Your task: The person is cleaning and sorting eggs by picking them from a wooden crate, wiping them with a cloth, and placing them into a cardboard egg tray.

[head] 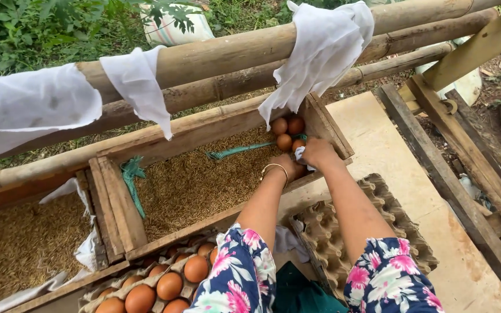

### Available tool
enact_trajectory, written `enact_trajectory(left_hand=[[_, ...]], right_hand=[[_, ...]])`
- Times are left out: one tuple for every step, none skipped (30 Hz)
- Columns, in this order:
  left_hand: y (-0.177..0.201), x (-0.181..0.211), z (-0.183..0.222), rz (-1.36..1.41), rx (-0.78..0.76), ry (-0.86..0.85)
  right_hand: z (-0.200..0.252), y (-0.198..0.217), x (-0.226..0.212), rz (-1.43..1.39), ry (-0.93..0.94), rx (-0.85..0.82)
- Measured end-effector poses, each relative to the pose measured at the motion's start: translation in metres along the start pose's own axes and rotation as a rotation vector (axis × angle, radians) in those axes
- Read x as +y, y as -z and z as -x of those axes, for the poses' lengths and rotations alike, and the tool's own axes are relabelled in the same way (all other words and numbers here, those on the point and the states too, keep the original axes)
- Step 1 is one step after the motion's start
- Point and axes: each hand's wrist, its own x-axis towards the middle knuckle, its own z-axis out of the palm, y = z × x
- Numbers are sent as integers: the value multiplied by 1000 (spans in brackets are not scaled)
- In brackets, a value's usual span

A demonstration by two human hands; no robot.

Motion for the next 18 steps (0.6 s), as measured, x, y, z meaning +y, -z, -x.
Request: enact_trajectory(left_hand=[[-8, -4, -15, -2, -3, 0], [-15, -8, -30, -15, -29, -35], [-24, -11, -45, -28, -56, -72], [-29, -14, -47, -28, -60, -73], [-30, -16, -49, -69, -99, -75], [-31, -18, -51, -110, -138, -76], [-33, -24, -57, -110, -138, -76], [-36, -29, -64, -123, -115, -66], [-35, -33, -72, -140, -88, -59], [-24, -28, -53, -143, -84, -63], [-14, -24, -33, -176, -81, -18], [-5, -20, -12, -209, -77, 27], [-2, -20, -10, -208, -75, 29], [0, -20, -7, -167, -43, 48], [3, -19, -4, -126, -11, 65], [5, -18, 0, -125, -7, 64], [8, -17, 5, -63, 40, 91], [11, -16, 12, -1, 87, 118]], right_hand=[[1, 1, -1, -2, -3, -2], [2, 2, -2, 19, -14, -28], [3, 4, -1, 42, -26, -54], [15, 9, -5, 41, -30, -56], [25, 15, -11, -10, -33, -77], [35, 22, -17, -62, -35, -97], [24, 12, -10, -62, -36, -97], [13, 3, -3, -96, -24, -121], [0, -4, 4, -131, -12, -139], [6, 3, -3, -133, -12, -133], [13, 9, -11, -142, -14, -149], [21, 14, -18, -151, -16, -165], [28, 21, -25, -150, -13, -165], [36, 28, -31, -145, -2, -151], [43, 36, -37, -140, 8, -133], [38, 31, -29, -139, 11, -131], [34, 27, -21, -208, 35, -15], [31, 22, -14, -276, 61, 100]])
